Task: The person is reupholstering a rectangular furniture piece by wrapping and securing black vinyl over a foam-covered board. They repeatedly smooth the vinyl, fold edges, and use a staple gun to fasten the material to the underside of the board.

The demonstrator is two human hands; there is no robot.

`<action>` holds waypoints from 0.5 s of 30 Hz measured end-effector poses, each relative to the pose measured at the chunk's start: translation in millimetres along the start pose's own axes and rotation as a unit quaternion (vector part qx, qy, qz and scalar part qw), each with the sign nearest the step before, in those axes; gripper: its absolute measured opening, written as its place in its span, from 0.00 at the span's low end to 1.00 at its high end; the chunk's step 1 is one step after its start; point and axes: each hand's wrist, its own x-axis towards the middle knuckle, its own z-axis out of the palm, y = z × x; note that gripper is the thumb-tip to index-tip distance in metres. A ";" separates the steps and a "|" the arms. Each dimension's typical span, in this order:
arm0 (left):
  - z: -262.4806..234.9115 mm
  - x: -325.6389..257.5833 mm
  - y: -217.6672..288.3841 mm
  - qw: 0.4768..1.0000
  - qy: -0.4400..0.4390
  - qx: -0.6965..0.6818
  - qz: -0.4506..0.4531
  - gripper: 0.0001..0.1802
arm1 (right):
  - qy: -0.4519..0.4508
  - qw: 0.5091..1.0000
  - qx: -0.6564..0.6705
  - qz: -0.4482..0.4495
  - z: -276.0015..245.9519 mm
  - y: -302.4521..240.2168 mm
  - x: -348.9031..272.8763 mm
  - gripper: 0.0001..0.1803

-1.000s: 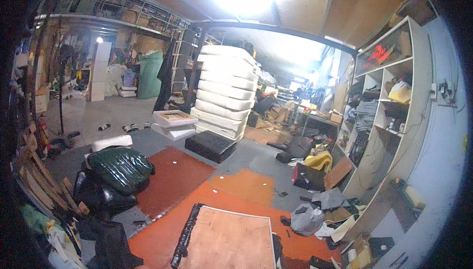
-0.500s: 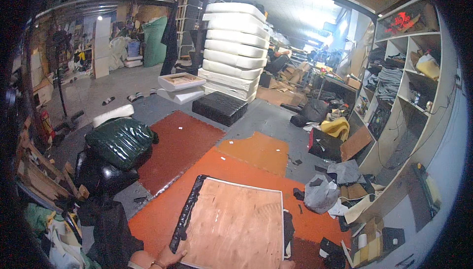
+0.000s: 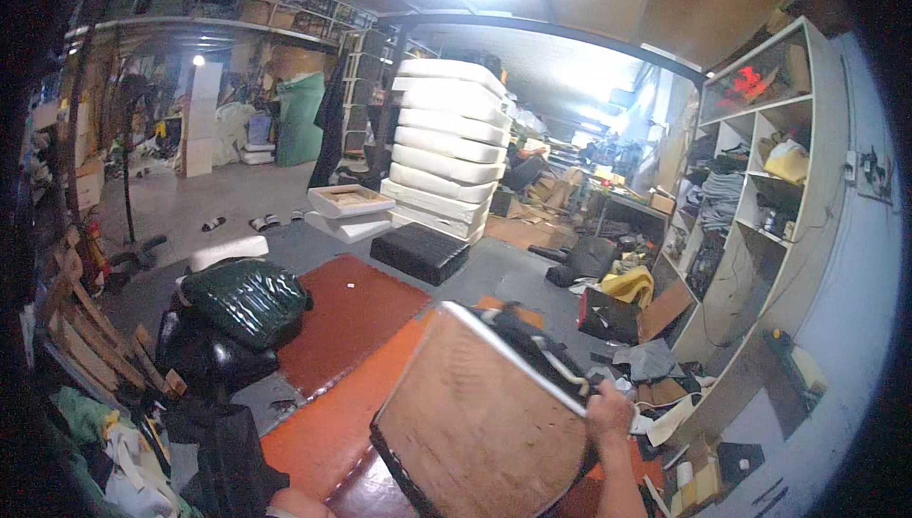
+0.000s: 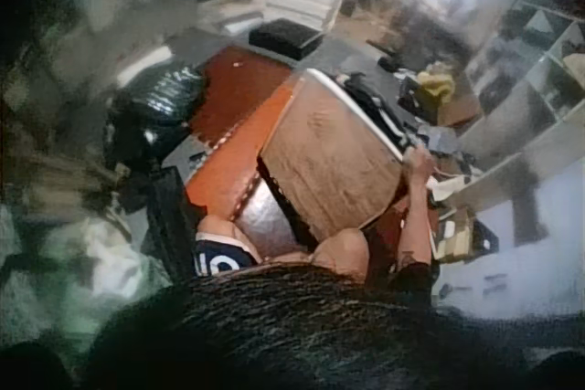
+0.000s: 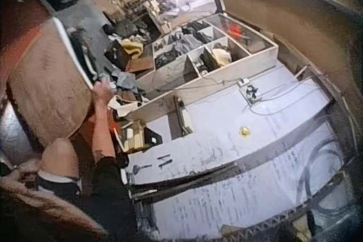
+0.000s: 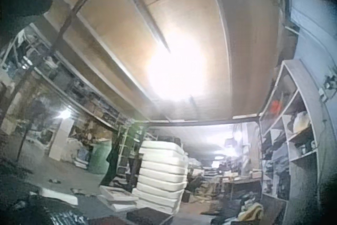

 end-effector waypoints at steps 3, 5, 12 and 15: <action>-66.4 -31.6 63.6 0.999 -0.005 -0.041 0.034 0.21 | 0.067 0.986 0.033 -0.150 8.7 -11.6 -29.1 0.06; -114.3 1.9 -2.2 0.920 0.287 -0.056 0.261 0.19 | 0.094 0.974 0.104 -0.175 -5.4 -47.5 -48.0 0.05; -305.2 -122.5 26.9 0.680 0.678 -0.136 0.245 0.26 | 0.102 0.973 0.159 -0.135 -27.0 26.9 -192.1 0.05; -265.8 -150.8 93.0 0.713 0.611 -0.086 0.334 0.30 | 0.007 0.965 0.168 -0.201 -27.8 56.9 -220.0 0.10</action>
